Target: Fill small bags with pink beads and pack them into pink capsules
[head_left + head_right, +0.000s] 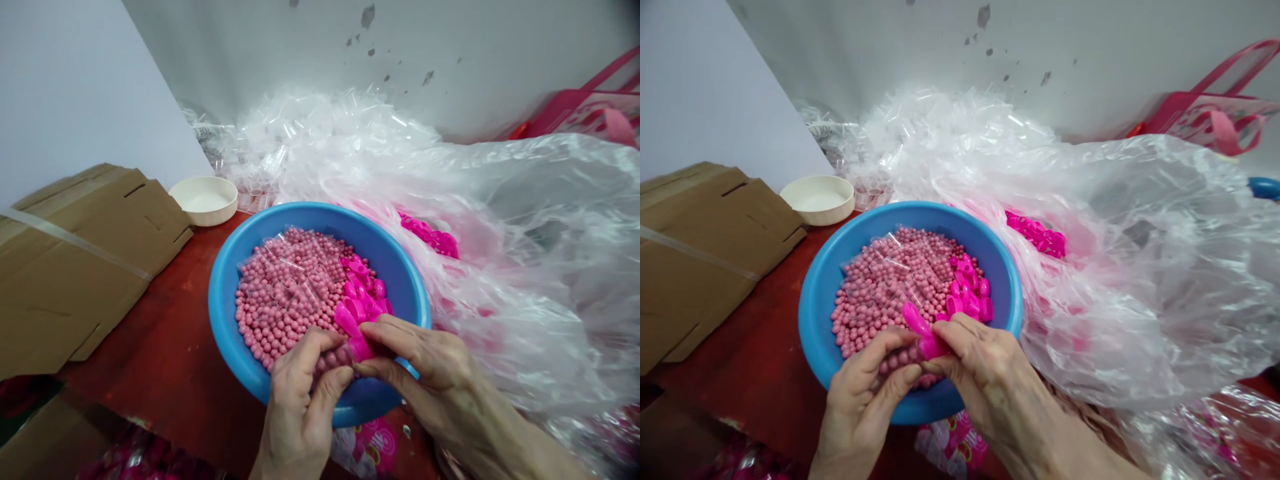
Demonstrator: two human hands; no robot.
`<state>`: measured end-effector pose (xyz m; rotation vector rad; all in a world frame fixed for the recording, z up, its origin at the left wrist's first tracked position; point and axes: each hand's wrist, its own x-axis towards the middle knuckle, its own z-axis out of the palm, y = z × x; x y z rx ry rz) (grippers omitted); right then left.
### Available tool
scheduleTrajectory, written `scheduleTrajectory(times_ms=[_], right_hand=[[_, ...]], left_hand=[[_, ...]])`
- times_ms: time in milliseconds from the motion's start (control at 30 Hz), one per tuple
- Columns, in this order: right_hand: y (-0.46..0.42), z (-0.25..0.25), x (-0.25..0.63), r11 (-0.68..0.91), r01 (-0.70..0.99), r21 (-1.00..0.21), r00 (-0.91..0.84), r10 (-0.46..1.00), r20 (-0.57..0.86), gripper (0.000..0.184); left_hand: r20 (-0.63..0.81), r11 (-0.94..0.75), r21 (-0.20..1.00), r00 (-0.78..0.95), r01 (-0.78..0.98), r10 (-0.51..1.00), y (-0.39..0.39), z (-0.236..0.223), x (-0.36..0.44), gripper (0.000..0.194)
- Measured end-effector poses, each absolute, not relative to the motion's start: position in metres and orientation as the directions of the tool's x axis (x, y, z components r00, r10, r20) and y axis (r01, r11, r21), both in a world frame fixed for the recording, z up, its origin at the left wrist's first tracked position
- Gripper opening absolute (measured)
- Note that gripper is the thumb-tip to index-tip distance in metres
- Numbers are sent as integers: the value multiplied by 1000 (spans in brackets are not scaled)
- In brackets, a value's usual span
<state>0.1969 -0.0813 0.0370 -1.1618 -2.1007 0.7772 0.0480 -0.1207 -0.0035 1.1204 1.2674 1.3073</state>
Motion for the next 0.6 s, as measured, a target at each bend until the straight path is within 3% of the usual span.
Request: scheduleTrajectory(times_ms=[133, 267, 500, 600], right_hand=[[-78, 40, 198, 497, 461, -735, -492, 833, 254, 17], [-78, 42, 196, 549, 421, -722, -498, 805, 322, 13], [-81, 47, 192, 328, 518, -790, -464, 884, 63, 28], [-83, 45, 193, 317, 493, -810, -475, 878, 54, 25]], left_hand=[[-122, 115, 990, -82, -81, 989, -116, 3, 45, 9], [-205, 175, 955, -106, -241, 973, -112, 6, 44, 9], [-216, 192, 961, -106, -199, 971, -110, 6, 43, 5], [-225, 204, 962, -104, -180, 969, -110, 5, 42, 6]])
